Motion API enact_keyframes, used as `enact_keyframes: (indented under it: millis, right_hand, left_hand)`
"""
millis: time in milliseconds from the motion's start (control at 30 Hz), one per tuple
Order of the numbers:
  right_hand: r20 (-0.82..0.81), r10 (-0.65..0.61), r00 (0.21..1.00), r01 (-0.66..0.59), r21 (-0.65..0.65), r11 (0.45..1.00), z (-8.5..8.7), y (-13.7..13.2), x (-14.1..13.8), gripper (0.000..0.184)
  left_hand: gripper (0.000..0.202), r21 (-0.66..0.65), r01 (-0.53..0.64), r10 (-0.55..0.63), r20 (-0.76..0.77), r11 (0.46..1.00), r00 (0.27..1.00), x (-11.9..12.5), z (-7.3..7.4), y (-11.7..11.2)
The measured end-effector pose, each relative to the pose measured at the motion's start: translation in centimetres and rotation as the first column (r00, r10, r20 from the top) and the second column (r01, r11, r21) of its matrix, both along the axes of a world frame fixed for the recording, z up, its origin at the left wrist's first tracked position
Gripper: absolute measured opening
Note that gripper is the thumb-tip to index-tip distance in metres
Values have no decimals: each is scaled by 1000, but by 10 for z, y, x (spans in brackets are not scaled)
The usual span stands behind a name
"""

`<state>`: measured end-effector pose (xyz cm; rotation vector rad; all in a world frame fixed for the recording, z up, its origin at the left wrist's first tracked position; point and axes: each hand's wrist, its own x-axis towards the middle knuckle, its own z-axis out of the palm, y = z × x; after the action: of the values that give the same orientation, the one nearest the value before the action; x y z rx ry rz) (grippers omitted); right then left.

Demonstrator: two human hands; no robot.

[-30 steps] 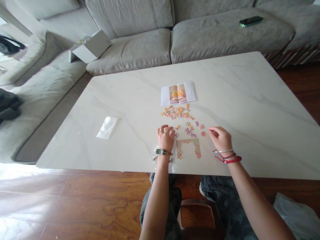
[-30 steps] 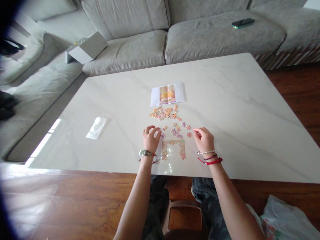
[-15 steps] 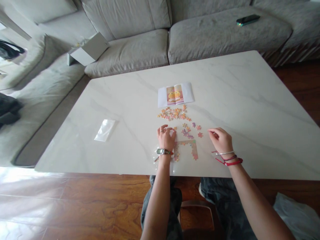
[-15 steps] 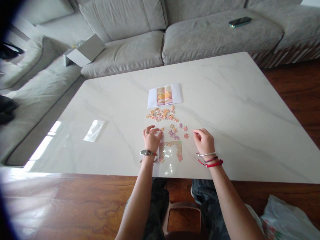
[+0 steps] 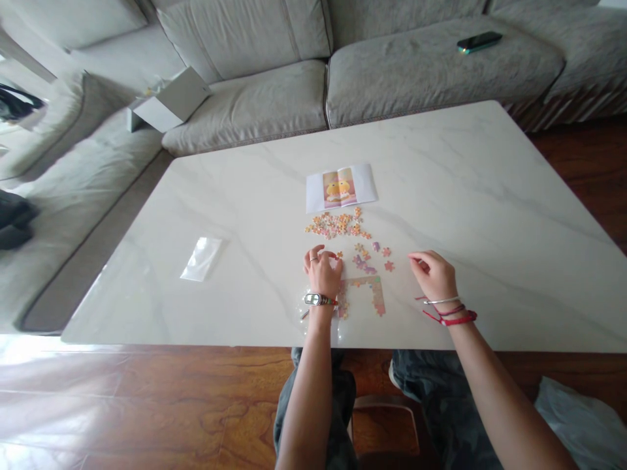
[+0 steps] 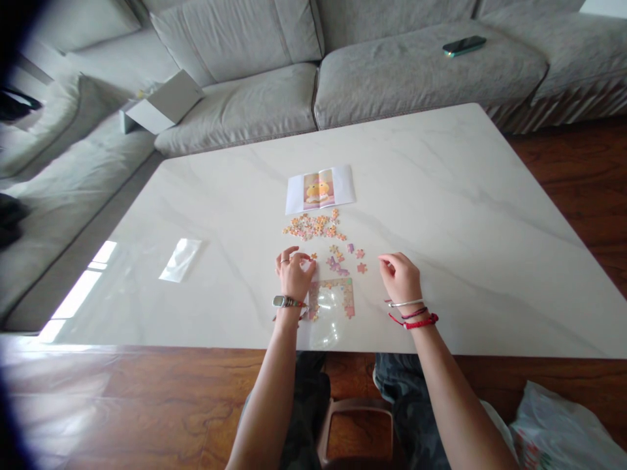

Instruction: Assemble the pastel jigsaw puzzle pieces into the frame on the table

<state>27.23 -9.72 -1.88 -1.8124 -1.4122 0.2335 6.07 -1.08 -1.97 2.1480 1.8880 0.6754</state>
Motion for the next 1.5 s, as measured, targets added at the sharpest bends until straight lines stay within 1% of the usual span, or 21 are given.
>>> enact_keyframes:
  millis: [67, 167, 233, 333, 400, 600, 767, 967, 1100, 1233, 1333, 1433, 1500]
  right_hand:
    - [0, -3, 1000, 3, -6, 1000, 0, 0, 0, 17]
    - [-1, 3, 1000, -3, -17, 1000, 1, 0, -1, 17]
    - [1, 11, 1000, -11, -20, 1000, 1, 1, -2, 17]
    - [10, 12, 1000, -12, -16, 1000, 0, 1, -3, 17]
    - [11, 12, 1000, -12, -11, 1000, 0, 1, -3, 17]
    - [17, 20, 1000, -20, -1, 1000, 1, 1, -5, 17]
    - [21, 26, 999, -26, -9, 1000, 0, 1, -4, 17]
    - [18, 27, 999, -27, -9, 1000, 0, 1, -4, 17]
    - [23, 29, 999, -29, -15, 999, 1, 1, -4, 17]
    - [19, 27, 999, -26, -19, 999, 1, 1, -3, 17]
    - [20, 25, 999, -24, -20, 1000, 0, 1, -2, 17]
    - [27, 30, 999, -30, -24, 999, 0, 1, -1, 17]
    - [31, 31, 999, -30, -25, 999, 1, 1, -2, 17]
  left_hand:
    - [6, 8, 28, -28, -8, 1000, 1000, 0, 1, 0]
    - [7, -24, 73, -73, -30, 997, 997, -1, 2, 0]
    - [8, -16, 65, -65, -43, 998, 997, -3, 2, 0]
    - [17, 36, 23, -22, -48, 999, 999, -6, 1, 1]
    - [19, 36, 20, -18, -55, 999, 998, -8, 0, 1]
    - [9, -17, 65, -66, -86, 998, 994, -5, 1, -2]
    - [12, -34, 51, -54, -86, 998, 995, -5, 3, -3]
    - [7, -77, 47, -53, -77, 996, 996, -2, 4, -4]
    - [4, -65, 55, -59, -58, 996, 997, 0, 5, -5]
    - [1, -63, 68, -70, -21, 996, 997, -1, 6, -2]
    - [4, -106, 90, -81, 85, 990, 993, -3, 9, 2]
    - [5, -169, 186, -137, 264, 968, 955, -7, 16, 2]
    - [6, -215, 286, -198, 353, 934, 914, -13, 21, 0]
